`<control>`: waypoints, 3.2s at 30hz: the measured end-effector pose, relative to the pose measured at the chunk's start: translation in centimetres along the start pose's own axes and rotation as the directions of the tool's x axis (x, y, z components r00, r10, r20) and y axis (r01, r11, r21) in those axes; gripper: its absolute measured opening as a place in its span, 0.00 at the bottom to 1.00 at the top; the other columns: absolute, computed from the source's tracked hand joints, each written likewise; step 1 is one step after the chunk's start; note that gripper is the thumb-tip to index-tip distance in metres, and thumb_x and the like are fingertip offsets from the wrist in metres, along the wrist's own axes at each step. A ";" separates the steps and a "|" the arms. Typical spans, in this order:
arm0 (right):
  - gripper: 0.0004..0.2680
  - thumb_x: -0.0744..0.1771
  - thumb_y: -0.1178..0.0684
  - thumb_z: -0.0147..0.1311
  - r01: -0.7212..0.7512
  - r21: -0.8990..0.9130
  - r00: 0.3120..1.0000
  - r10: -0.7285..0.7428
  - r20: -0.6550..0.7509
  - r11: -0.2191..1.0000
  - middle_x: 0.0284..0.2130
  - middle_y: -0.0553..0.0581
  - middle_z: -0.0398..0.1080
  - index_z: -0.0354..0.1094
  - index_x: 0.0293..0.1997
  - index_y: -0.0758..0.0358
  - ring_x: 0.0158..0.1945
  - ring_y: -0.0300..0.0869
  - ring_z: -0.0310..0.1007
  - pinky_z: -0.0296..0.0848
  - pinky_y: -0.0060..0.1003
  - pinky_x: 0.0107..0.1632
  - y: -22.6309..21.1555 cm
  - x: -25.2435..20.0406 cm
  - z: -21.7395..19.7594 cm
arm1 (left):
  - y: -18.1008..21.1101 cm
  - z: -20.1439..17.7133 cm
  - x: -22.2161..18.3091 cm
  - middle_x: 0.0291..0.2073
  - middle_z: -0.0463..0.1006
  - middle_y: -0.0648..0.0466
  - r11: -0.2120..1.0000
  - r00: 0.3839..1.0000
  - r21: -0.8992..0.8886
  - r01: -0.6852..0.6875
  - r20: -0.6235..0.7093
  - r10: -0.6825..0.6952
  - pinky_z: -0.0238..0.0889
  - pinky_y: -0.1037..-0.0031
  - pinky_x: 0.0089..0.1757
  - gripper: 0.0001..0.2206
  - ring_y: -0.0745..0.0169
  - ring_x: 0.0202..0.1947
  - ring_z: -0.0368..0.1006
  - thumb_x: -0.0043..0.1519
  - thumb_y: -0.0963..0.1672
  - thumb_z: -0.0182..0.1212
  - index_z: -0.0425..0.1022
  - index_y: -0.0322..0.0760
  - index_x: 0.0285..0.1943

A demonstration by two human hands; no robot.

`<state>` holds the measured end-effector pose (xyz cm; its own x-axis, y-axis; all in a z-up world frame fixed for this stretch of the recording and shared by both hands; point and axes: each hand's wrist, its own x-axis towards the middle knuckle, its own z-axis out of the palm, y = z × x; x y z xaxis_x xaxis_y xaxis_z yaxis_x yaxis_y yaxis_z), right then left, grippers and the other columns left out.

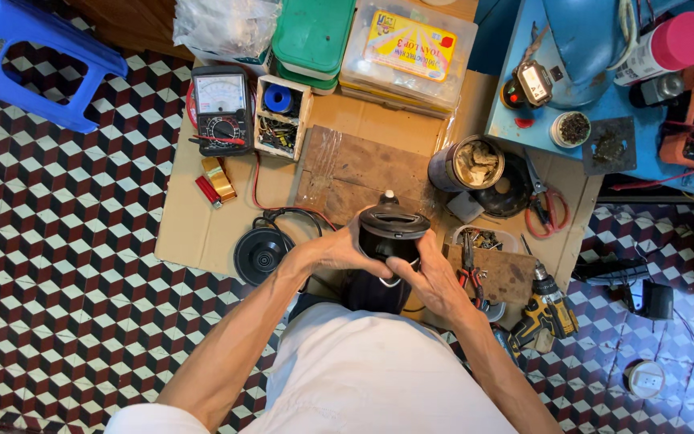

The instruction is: The person disassembles a purple electric kettle, removes the lid and inner metal filter, and uses a power drill to remove a screw from the kettle's base. They then reassemble the kettle by placing the filter and lid back on.

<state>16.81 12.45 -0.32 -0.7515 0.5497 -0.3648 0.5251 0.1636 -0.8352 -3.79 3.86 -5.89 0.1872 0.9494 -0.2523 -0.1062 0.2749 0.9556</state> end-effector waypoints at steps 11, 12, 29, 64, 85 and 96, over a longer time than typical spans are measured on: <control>0.21 0.69 0.44 0.41 -0.427 0.030 0.889 0.425 -0.167 0.904 0.61 0.70 0.68 0.56 0.69 0.62 0.64 0.57 0.68 0.64 0.47 0.65 1.8 3.5 0.9 | 1.6 0.8 0.5 0.59 0.75 0.39 0.965 0.972 0.213 0.156 -0.207 -0.111 0.63 0.64 0.60 0.48 0.47 0.60 0.71 0.38 0.53 0.78 0.64 0.28 0.69; 0.21 0.70 0.43 0.42 -0.452 0.017 0.876 0.448 -0.179 0.892 0.61 0.70 0.68 0.55 0.69 0.62 0.65 0.57 0.68 0.64 0.46 0.66 1.8 3.7 0.9 | 1.6 0.8 0.5 0.59 0.74 0.39 0.958 0.961 0.208 0.199 -0.233 -0.149 0.63 0.64 0.60 0.50 0.48 0.61 0.71 0.37 0.54 0.78 0.63 0.28 0.69; 0.42 0.58 0.40 0.63 -0.342 0.094 0.928 0.320 0.191 0.935 0.73 0.69 0.47 0.38 0.77 0.64 0.76 0.53 0.45 0.49 0.45 0.72 2.1 1.5 -2.7 | 2.2 0.7 -0.4 0.58 0.77 0.42 0.943 0.925 0.146 0.299 -0.285 -0.250 0.65 0.65 0.57 0.50 0.51 0.60 0.74 0.34 0.54 0.79 0.63 0.32 0.69; 0.39 0.53 0.41 0.69 -0.062 -0.206 0.938 0.127 0.323 0.977 0.66 0.67 0.57 0.52 0.68 0.64 0.69 0.57 0.58 0.61 0.50 0.66 0.8 5.4 -3.0 | 4.0 -3.0 -0.2 0.54 0.78 0.37 0.913 0.953 0.277 0.299 -0.123 -0.275 0.69 0.65 0.54 0.51 0.45 0.56 0.77 0.35 0.56 0.79 0.64 0.26 0.67; 0.27 0.66 0.47 0.55 -0.278 0.248 0.948 0.307 -0.086 0.928 0.68 0.64 0.62 0.52 0.73 0.63 0.71 0.48 0.61 0.59 0.40 0.68 -0.6 -2.3 1.9 | 3.8 4.2 -2.7 0.59 0.75 0.41 0.944 0.728 0.015 0.330 -0.641 -0.244 0.67 0.65 0.55 0.48 0.51 0.59 0.74 0.39 0.52 0.79 0.61 0.28 0.68; 0.26 0.67 0.46 0.54 -0.219 0.368 0.945 0.290 -0.148 0.904 0.62 0.64 0.66 0.51 0.73 0.62 0.65 0.46 0.64 0.61 0.37 0.65 -1.6 -2.3 1.9 | -1.8 10.1 -3.7 0.59 0.73 0.39 0.896 0.481 -0.333 0.295 -0.758 -0.441 0.62 0.69 0.57 0.35 0.51 0.59 0.71 0.60 0.49 0.63 0.55 0.26 0.71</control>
<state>16.95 9.38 1.13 -0.4989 0.6887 -0.5260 0.4926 -0.2740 -0.8260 5.56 -1.66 -5.13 -0.6031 0.4511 -0.6578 -0.3654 0.5768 0.7306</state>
